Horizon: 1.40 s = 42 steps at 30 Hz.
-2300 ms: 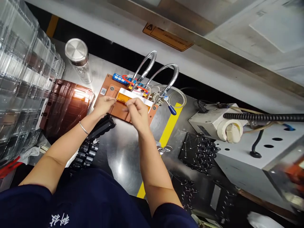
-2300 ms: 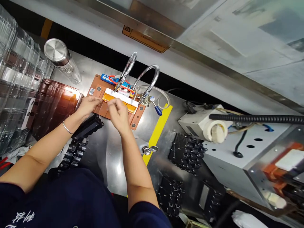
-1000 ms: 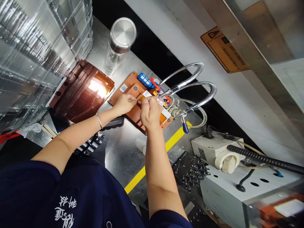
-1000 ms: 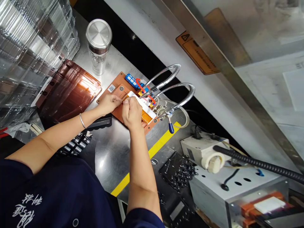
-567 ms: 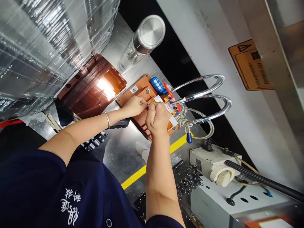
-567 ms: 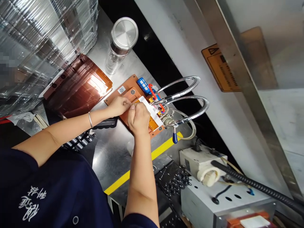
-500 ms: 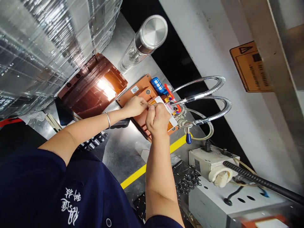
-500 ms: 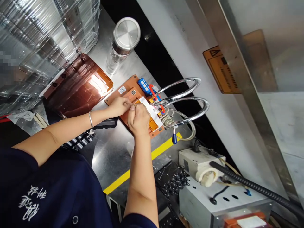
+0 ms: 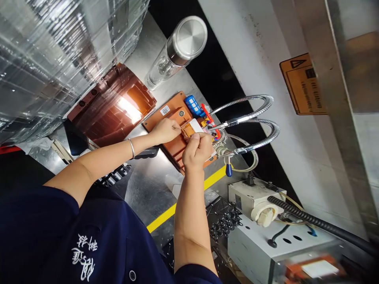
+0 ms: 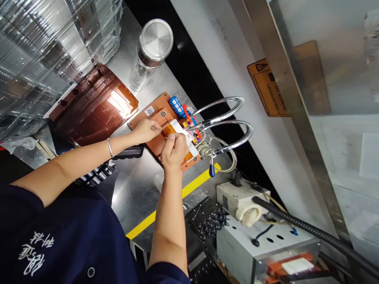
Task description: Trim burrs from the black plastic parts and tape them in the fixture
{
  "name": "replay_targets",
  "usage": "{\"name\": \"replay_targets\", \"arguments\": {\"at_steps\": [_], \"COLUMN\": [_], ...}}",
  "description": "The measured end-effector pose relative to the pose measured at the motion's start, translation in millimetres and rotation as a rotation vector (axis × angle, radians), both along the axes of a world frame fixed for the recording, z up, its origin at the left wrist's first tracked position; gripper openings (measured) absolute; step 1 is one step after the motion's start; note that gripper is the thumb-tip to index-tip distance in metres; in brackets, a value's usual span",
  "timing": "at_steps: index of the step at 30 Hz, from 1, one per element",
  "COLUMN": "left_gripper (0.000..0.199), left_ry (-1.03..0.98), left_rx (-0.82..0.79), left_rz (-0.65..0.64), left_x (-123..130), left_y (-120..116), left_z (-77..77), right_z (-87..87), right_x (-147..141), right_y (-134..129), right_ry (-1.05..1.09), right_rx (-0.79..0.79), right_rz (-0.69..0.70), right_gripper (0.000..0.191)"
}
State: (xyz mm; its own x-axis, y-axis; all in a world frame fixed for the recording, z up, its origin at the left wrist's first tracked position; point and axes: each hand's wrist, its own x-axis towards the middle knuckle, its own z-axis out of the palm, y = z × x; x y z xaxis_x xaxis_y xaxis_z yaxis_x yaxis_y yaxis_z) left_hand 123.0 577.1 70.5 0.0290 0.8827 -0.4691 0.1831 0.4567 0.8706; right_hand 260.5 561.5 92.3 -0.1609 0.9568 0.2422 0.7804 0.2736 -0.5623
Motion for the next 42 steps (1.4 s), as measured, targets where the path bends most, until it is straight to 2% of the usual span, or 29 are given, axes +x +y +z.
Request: {"name": "replay_targets", "arguments": {"at_steps": [4, 9, 17, 21, 26, 30, 37, 42], "left_gripper": [0.013, 0.011, 0.012, 0.013, 0.015, 0.016, 0.015, 0.016], "left_ry": [-0.091, -0.126, -0.042, 0.030, 0.081, 0.093, 0.090, 0.106], "left_rx": [-0.067, -0.108, 0.014, 0.048, 0.040, 0.011, -0.010, 0.002], "left_rz": [0.087, 0.165, 0.102, 0.052, 0.054, 0.065, 0.068, 0.054], "left_x": [1, 5, 8, 9, 13, 16, 15, 15], "left_y": [1, 3, -2, -4, -7, -10, -11, -12], "left_z": [-0.2, -1.9, -7.8, -8.6, -6.9, -4.4, -1.5, 0.3], "right_z": [-6.5, -5.9, 27.7, 42.0, 52.5, 53.3, 38.8, 39.7], "right_x": [-1, 1, -9, -20, -32, -34, -26, -29], "right_y": [-2, -1, 17, 24, 32, 37, 39, 38], "right_ry": [-0.114, -0.218, -0.630, -0.805, -0.959, -0.993, -0.867, -0.885], "right_rx": [-0.001, -0.141, -0.345, -0.394, -0.426, -0.444, -0.343, -0.364], "right_rz": [-0.050, 0.008, 0.149, 0.230, 0.305, 0.330, 0.313, 0.302], "right_gripper": [0.026, 0.030, 0.030, 0.032, 0.031, 0.030, 0.026, 0.026]}}
